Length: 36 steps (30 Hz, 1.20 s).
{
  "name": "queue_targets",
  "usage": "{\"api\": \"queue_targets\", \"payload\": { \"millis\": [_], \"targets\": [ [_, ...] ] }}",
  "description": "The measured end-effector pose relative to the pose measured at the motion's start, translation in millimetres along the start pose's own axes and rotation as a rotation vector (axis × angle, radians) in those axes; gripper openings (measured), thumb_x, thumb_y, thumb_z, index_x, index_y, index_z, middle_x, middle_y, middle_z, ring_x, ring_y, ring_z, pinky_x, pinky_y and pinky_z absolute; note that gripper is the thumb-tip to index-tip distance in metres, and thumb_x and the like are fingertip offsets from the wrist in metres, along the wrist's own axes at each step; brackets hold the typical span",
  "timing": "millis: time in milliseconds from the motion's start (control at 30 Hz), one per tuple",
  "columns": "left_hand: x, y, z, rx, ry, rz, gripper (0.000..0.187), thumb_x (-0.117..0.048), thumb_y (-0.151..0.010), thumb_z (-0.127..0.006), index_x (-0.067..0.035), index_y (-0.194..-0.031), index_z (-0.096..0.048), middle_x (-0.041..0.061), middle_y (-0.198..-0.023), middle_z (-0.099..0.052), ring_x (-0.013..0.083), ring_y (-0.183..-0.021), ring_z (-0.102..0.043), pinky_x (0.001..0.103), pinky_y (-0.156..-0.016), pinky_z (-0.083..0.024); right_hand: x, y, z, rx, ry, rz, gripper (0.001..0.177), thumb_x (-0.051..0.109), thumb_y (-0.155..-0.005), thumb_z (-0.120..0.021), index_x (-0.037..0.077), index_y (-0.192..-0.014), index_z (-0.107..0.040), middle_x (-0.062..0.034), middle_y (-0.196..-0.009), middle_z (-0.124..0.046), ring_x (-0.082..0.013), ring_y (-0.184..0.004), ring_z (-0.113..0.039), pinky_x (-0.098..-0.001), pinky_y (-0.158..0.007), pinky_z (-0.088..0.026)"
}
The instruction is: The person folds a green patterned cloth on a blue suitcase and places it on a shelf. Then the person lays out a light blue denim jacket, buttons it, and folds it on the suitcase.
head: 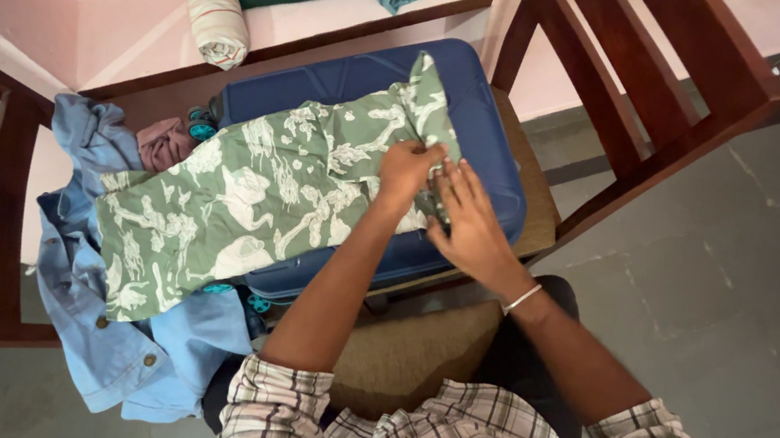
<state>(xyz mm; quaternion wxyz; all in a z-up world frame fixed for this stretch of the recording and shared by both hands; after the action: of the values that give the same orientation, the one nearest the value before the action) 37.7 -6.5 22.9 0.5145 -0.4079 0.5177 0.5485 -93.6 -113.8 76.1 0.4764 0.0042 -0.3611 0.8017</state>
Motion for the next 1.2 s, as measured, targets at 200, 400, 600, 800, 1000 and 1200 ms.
{"api": "queue_targets", "payload": {
  "millis": [200,400,600,800,1000,1200],
  "targets": [
    [-57,22,1,-0.249,-0.939,-0.307,0.043,-0.032,-0.089,-0.070,0.002,-0.115,-0.067,0.021,-0.120,-0.069,0.0375,-0.103,-0.071,0.046,-0.084,-0.058,1,2,-18,-0.007,0.105,0.025,0.052,0.015,-0.091,-0.069,-0.009,-0.135,-0.056,-0.0305,-0.144,-0.050,-0.0530,-0.139,-0.041,-0.0553,-0.113,-0.039],
    [-39,8,-40,-0.127,-1.076,-0.501,0.071,-0.044,-0.100,-0.050,0.009,-0.146,-0.045,0.027,-0.158,-0.036,0.0390,-0.151,-0.028,0.060,-0.123,-0.017,0,0,-33,0.043,0.120,-0.022,0.049,0.017,-0.087,-0.072,-0.007,-0.129,-0.061,-0.0285,-0.135,-0.056,-0.0516,-0.128,-0.046,-0.0561,-0.110,-0.041],
    [0,-58,-35,-0.070,-1.008,-0.210,0.086,-0.054,-0.102,-0.032,0.008,-0.158,-0.012,0.025,-0.168,-0.003,0.0370,-0.156,0.000,0.054,-0.123,0.001,10,-2,-29,0.008,0.235,0.022,0.049,0.020,-0.088,-0.068,-0.007,-0.128,-0.061,-0.0271,-0.136,-0.054,-0.0498,-0.138,-0.042,-0.0579,-0.110,-0.038],
    [8,-82,-23,-0.166,-0.954,-0.257,0.075,-0.047,-0.104,-0.030,0.003,-0.159,-0.019,0.021,-0.169,-0.015,0.0329,-0.158,-0.009,0.053,-0.125,0.000,9,-2,-23,-0.024,0.171,-0.008,0.038,0.014,-0.097,-0.064,-0.005,-0.129,-0.060,-0.0230,-0.140,-0.056,-0.0450,-0.140,-0.047,-0.0515,-0.115,-0.040],
    [-18,-50,-20,-0.378,-1.118,-0.456,0.052,-0.029,-0.105,-0.034,0.002,-0.141,-0.056,0.023,-0.154,-0.041,0.0368,-0.150,-0.027,0.063,-0.122,-0.006,-16,10,-16,-0.275,-0.149,-0.453,0.045,0.019,-0.091,-0.076,-0.003,-0.128,-0.061,-0.0252,-0.119,-0.063,-0.0399,-0.114,-0.060,-0.0454,-0.099,-0.049],
    [-62,-14,-21,-0.356,-1.066,-0.528,0.035,-0.032,-0.106,-0.052,-0.002,-0.102,-0.070,0.018,-0.110,-0.070,0.0370,-0.108,-0.065,0.052,-0.098,-0.046,-19,4,-22,-0.174,-0.128,-0.540,0.065,0.017,-0.081,-0.081,-0.005,-0.136,-0.054,-0.0255,-0.114,-0.059,-0.0452,-0.107,-0.057,-0.0497,-0.093,-0.047]
  ]
}}
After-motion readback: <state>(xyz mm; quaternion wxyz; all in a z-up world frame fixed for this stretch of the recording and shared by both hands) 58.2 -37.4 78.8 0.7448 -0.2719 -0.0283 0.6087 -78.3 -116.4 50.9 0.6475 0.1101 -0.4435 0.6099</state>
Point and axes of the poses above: each hand's wrist, its own y-axis away from the middle knuckle, its own z-axis out of the back of the hand, x = y × z, the point moved 5 cm from there along -y, towards the middle knuckle
